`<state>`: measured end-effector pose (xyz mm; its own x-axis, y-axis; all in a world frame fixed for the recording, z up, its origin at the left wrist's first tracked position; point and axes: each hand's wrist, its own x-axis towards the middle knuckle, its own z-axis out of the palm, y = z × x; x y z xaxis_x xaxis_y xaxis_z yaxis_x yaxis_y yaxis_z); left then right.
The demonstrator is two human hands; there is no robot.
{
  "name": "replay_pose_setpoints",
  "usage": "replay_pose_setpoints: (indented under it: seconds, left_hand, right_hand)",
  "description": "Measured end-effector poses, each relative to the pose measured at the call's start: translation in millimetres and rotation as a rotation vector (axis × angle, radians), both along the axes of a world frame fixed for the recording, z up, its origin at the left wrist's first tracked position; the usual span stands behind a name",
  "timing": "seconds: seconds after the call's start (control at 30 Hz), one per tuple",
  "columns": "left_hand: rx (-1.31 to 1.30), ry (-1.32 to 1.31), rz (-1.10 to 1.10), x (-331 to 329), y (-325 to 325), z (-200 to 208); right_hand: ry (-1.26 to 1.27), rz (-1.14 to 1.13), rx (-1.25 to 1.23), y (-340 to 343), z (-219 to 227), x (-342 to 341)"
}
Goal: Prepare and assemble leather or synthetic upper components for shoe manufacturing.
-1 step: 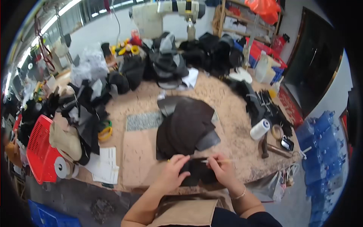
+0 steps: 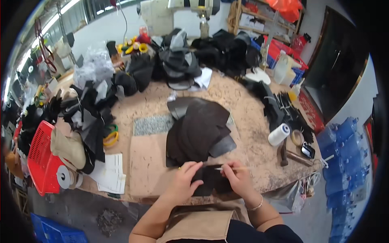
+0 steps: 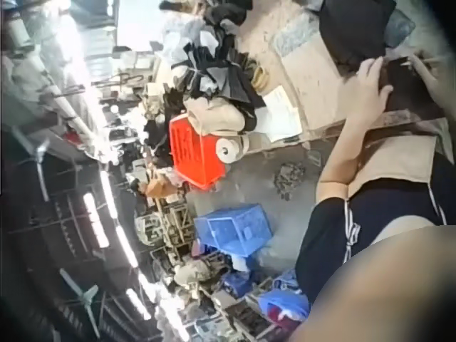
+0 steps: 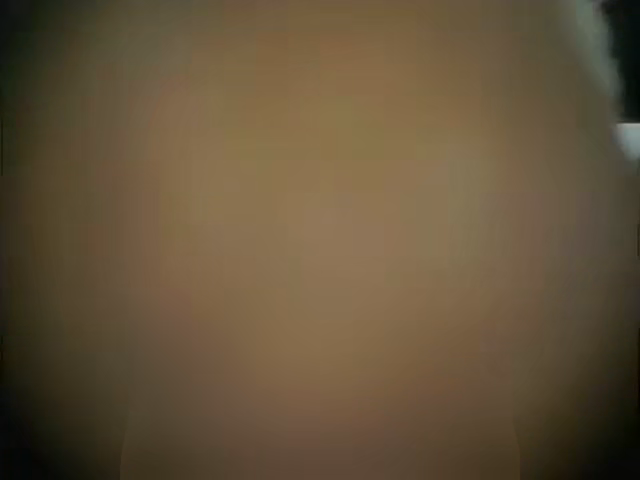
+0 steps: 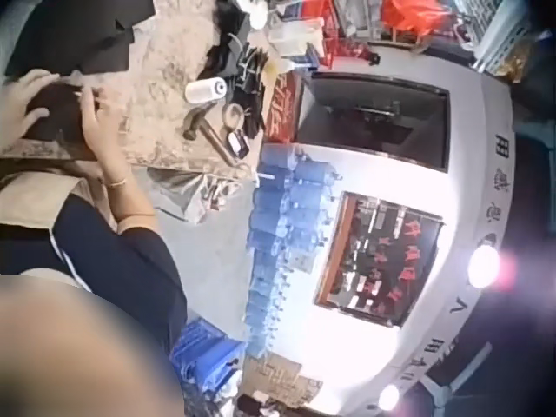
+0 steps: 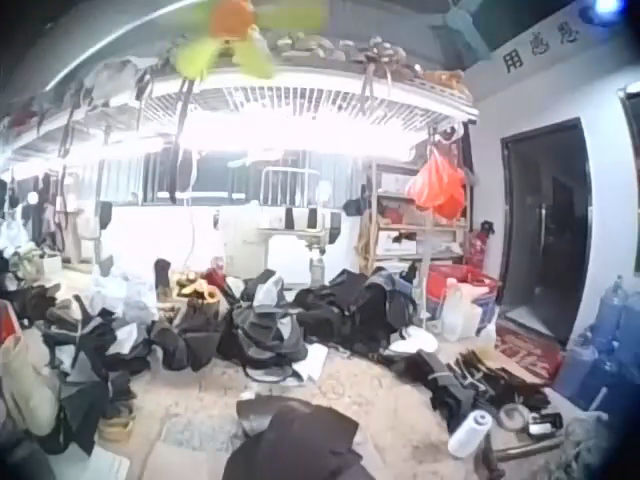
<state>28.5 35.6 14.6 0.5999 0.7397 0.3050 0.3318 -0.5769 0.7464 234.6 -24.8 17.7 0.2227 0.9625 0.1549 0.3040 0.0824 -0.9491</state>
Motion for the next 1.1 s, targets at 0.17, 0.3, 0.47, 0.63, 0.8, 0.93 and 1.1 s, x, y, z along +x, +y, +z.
replay_pose_setpoints:
  seconds: [0.17,0.3,0.47,0.63,0.8,0.93,1.1]
  left_hand:
    - [0.062,0.000,0.023,1,2,-16]
    - [0.083,0.050,0.059,3,-10,-14]
    - [0.112,0.055,0.062,1,-13,-17]
    - [0.099,0.043,0.068,0,-12,-15]
    - [0.094,0.029,0.070,0,-11,-17]
    - [0.124,0.026,0.073,1,-11,-17]
    - [0.125,-0.001,0.074,2,-10,-19]
  right_hand:
    - [0.041,-0.024,-0.045,5,-9,-1]
    - [-0.048,-0.031,-0.046,7,-11,-3]
    - [-0.178,-0.050,0.023,10,-18,-9]
    - [-0.184,-0.089,0.080,11,-23,-11]
    - [-0.277,-0.027,0.055,12,-16,-10]
    - [-0.333,-0.021,0.052,13,-20,-7]
    - [-0.307,-0.005,0.022,11,-13,-8]
